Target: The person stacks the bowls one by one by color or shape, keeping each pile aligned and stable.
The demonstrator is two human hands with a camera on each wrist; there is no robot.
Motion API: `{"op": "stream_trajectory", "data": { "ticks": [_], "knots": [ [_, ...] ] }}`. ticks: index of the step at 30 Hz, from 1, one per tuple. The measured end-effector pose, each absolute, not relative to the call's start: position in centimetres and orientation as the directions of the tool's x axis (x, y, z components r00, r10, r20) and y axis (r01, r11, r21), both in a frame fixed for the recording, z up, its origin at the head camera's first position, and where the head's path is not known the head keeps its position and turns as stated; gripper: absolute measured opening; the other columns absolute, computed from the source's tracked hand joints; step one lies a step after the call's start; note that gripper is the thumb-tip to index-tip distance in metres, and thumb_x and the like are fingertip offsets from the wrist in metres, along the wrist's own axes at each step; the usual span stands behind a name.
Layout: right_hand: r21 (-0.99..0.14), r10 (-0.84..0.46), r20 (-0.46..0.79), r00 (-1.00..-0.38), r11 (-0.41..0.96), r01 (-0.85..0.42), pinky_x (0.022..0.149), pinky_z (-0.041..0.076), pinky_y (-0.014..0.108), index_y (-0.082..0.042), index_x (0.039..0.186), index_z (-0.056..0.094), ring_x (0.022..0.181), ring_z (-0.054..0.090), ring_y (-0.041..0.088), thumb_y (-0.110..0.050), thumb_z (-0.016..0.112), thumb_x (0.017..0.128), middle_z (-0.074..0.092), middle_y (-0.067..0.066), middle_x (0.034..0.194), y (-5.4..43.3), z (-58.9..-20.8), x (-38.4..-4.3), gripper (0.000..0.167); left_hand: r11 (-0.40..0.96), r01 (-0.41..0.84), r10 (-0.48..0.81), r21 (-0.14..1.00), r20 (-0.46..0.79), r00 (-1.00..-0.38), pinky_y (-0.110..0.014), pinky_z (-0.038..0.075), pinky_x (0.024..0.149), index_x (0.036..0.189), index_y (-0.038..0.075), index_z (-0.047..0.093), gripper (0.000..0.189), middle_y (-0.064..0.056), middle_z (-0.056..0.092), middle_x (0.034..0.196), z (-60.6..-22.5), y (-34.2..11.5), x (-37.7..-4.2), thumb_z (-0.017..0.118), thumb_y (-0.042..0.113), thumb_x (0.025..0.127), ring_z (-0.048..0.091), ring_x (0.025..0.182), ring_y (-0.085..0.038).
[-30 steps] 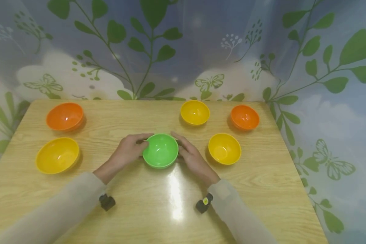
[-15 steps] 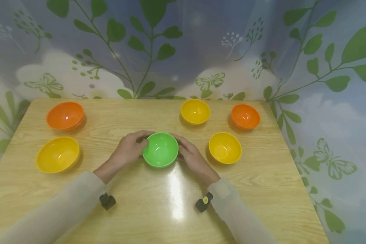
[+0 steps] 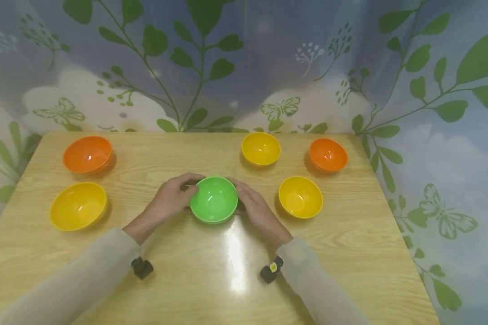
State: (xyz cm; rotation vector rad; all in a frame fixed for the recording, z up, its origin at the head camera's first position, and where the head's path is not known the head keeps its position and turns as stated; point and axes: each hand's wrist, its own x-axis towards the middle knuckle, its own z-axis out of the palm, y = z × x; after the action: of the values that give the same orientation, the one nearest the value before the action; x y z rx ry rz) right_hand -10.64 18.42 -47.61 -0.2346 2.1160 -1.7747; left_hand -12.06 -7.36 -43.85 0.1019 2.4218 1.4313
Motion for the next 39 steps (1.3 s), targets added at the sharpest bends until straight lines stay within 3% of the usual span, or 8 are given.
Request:
{"op": "stream_trajectory", "data": {
  "ticks": [8, 13, 18, 27, 39],
  "knots": [
    [-0.971, -0.353, -0.185, -0.917, 0.212, 0.114, 0.139, 0.019, 0.053, -0.016, 0.167, 0.046, 0.167, 0.03, 0.025, -0.035, 0.033, 0.121, 0.042, 0.003, 0.175, 18.2, -47.5, -10.6, 0.051, 0.486, -0.136, 0.228, 0.863, -0.276, -0.934, -0.04, 0.068, 0.083, 0.147, 0.019, 0.067, 0.037, -0.009, 0.071, 0.144, -43.8, -8.5, -12.1, 0.055, 0.026, 0.112, 0.076, 0.113, -0.028],
    [-0.974, -0.36, -0.207, -0.91, 0.159, 0.159, 0.131, 0.037, 0.054, -0.015, 0.168, 0.043, 0.161, 0.04, 0.032, -0.033, 0.034, 0.121, 0.041, 0.007, 0.175, 18.2, -47.4, -10.5, 0.051, 0.48, -0.129, 0.237, 0.868, -0.27, -0.933, -0.041, 0.069, 0.08, 0.144, 0.016, 0.067, 0.034, -0.011, 0.073, 0.139, -43.4, -9.2, -12.2, 0.057, 0.026, 0.114, 0.076, 0.109, -0.03],
    [-0.971, -0.344, -0.239, -0.908, 0.11, 0.213, 0.122, 0.051, 0.049, -0.018, 0.167, 0.045, 0.153, 0.051, 0.033, -0.032, 0.04, 0.12, 0.043, 0.004, 0.174, 18.4, -47.6, -10.5, 0.05, 0.461, -0.145, 0.242, 0.875, -0.281, -0.929, -0.04, 0.069, 0.082, 0.144, 0.012, 0.067, 0.033, -0.012, 0.072, 0.142, -43.1, -10.3, -12.4, 0.056, 0.023, 0.114, 0.074, 0.118, -0.032],
    [-0.961, -0.337, -0.277, -0.9, 0.079, 0.266, 0.124, 0.048, 0.048, -0.023, 0.165, 0.049, 0.153, 0.05, 0.029, -0.035, 0.045, 0.118, 0.046, -0.001, 0.171, 18.5, -48.0, -10.7, 0.049, 0.448, -0.187, 0.212, 0.874, -0.307, -0.928, -0.041, 0.069, 0.086, 0.143, 0.008, 0.066, 0.034, -0.013, 0.071, 0.143, -42.4, -12.2, -12.5, 0.055, 0.019, 0.113, 0.072, 0.12, -0.034],
    [-0.958, -0.338, -0.282, -0.898, 0.054, 0.281, 0.123, 0.05, 0.051, -0.019, 0.165, 0.048, 0.154, 0.048, 0.031, -0.034, 0.044, 0.118, 0.044, 0.001, 0.172, 18.4, -47.7, -10.6, 0.049, 0.489, -0.165, 0.198, 0.857, -0.293, -0.935, -0.041, 0.069, 0.086, 0.142, 0.006, 0.067, 0.035, -0.015, 0.068, 0.143, -40.8, -14.4, -12.3, 0.05, 0.019, 0.114, 0.071, 0.122, -0.035]
  ]
}}
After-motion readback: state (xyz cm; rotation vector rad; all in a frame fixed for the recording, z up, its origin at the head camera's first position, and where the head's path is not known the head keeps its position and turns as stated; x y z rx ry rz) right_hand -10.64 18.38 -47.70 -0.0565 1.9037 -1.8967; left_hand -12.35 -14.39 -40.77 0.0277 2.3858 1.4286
